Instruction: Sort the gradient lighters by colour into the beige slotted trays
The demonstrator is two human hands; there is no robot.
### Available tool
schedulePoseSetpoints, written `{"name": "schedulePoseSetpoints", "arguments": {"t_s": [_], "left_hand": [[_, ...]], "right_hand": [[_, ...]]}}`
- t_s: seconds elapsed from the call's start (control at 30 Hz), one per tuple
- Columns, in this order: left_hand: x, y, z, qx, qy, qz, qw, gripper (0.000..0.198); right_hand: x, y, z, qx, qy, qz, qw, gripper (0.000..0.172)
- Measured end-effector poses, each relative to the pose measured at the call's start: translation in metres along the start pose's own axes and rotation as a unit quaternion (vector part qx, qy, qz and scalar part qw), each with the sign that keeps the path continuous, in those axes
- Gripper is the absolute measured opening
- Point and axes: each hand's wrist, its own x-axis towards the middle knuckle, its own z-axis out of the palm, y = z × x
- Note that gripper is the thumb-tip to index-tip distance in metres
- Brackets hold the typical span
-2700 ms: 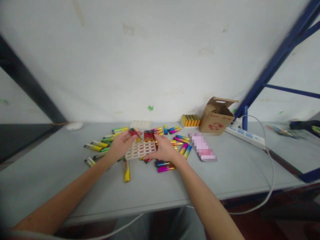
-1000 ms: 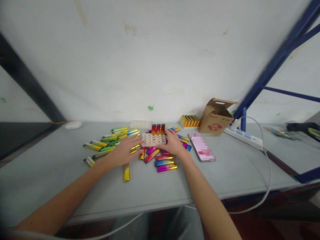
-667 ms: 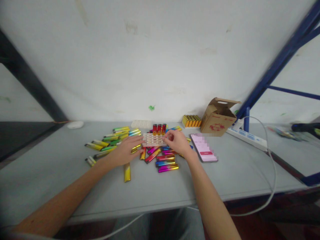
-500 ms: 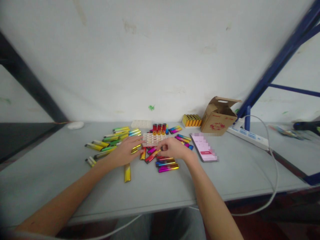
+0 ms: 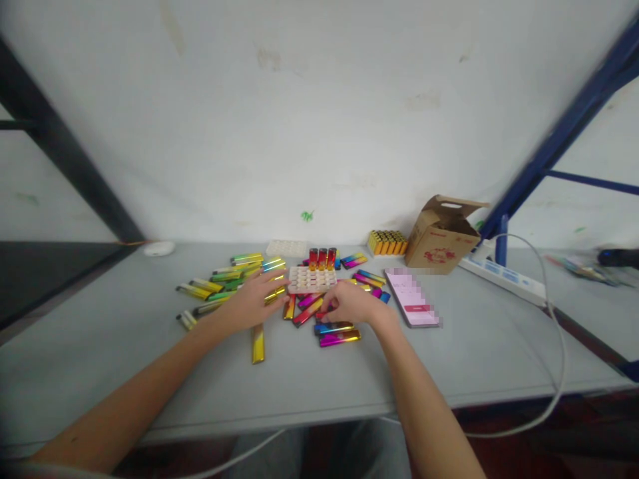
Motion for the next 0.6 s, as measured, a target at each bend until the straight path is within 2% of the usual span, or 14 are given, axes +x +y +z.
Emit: {"name": "schedulePoseSetpoints", "arguments": {"t_s": [0.17, 0.33, 0.5, 0.6], "left_hand": [[0.0, 0.001, 0.0, -0.002, 0.01, 0.004, 1.0, 0.033], [0.001, 0.001, -0.001, 0.006, 0.029, 0.014, 0.999, 0.03], [0.001, -0.002, 0.002, 0.002, 0.053, 0.025, 0.998, 0.028], [0.001, -0.004, 0.004, -0.001, 0.05, 0.019, 0.999, 0.03]], "right_hand": [[-0.001, -0.003, 0.001, 0.033, 0.016, -0.016, 0.999, 0.011], [-0.003, -0.005, -0.003, 0.186, 0.085, -0.052, 0.977, 0.023], [0.005, -0.004, 0.001, 0.35, 0.196, -0.06, 0.914, 0.034], [0.012, -0.005, 0.005, 0.485, 0.211, -0.046, 0.847, 0.041]]}}
